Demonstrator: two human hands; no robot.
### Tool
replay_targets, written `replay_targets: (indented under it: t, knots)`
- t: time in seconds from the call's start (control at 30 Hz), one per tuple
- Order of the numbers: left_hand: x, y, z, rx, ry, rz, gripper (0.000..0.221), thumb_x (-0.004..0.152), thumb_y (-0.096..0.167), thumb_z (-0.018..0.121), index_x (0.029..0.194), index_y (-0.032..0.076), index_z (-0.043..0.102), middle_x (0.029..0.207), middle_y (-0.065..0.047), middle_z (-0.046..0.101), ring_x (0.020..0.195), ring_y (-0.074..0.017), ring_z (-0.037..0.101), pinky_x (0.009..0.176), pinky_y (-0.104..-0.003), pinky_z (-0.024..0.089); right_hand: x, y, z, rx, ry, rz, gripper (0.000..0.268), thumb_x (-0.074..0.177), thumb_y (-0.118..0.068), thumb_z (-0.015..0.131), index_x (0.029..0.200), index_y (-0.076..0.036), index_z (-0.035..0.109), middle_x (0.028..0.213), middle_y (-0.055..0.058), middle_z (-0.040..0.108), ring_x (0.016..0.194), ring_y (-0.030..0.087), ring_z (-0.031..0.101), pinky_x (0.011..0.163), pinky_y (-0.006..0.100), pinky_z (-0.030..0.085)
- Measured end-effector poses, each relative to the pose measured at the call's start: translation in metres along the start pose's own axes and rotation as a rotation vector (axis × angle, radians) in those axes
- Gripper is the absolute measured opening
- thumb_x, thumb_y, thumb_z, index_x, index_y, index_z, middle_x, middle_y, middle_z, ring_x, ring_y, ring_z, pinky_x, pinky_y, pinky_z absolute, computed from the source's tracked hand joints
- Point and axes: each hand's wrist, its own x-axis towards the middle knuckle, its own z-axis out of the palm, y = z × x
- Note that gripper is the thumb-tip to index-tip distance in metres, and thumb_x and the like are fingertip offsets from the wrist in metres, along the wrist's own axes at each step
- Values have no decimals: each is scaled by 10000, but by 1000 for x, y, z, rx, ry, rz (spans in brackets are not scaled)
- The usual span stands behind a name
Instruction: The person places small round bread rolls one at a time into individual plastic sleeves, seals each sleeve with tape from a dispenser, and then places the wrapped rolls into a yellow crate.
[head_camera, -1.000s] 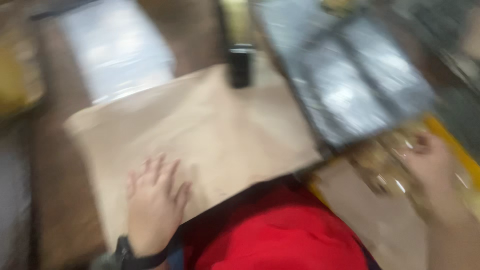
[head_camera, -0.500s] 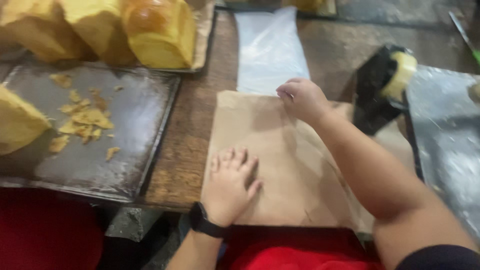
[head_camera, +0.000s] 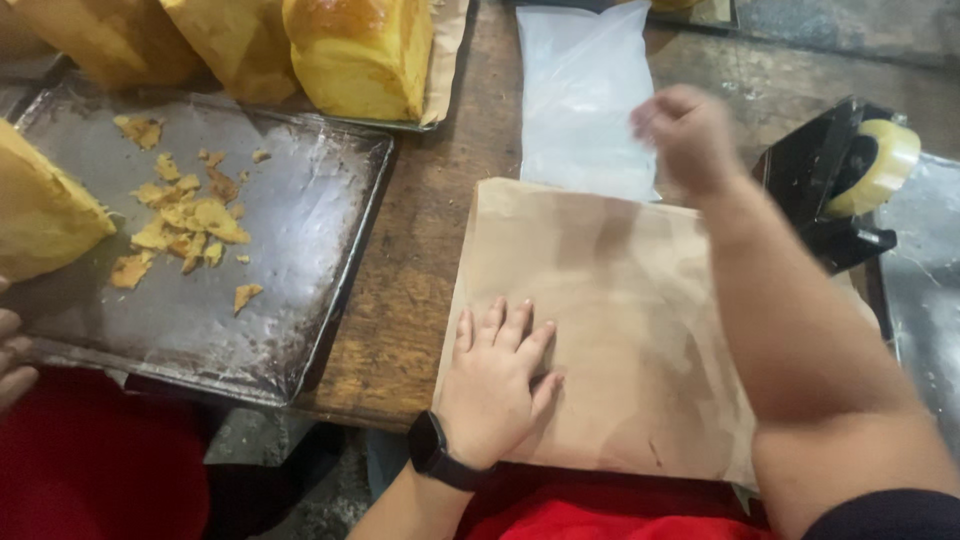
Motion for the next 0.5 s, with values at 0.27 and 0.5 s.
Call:
replay_targets:
  t: [0.27, 0.5]
  knots:
    - [4, 2, -3, 22, -59, -16, 649, 843, 473, 729, 1358, 103, 592, 1457, -194, 521, 1391, -412, 421, 1156, -618, 243, -179, -62, -76, -720, -203, -557, 129, 856, -151, 729, 956, -80, 771, 893, 115, 747, 772, 268, 701, 682, 385, 569]
    - [-3, 59, 0, 95, -63, 119, 1015, 596, 399, 808, 1487, 91, 433, 1552, -262, 389, 1468, -468, 299, 1163, -657, 160, -286, -34, -59, -518, -363, -462, 146, 770, -173, 794, 884, -93, 749, 989, 94, 767, 837, 330, 718, 735, 415, 569]
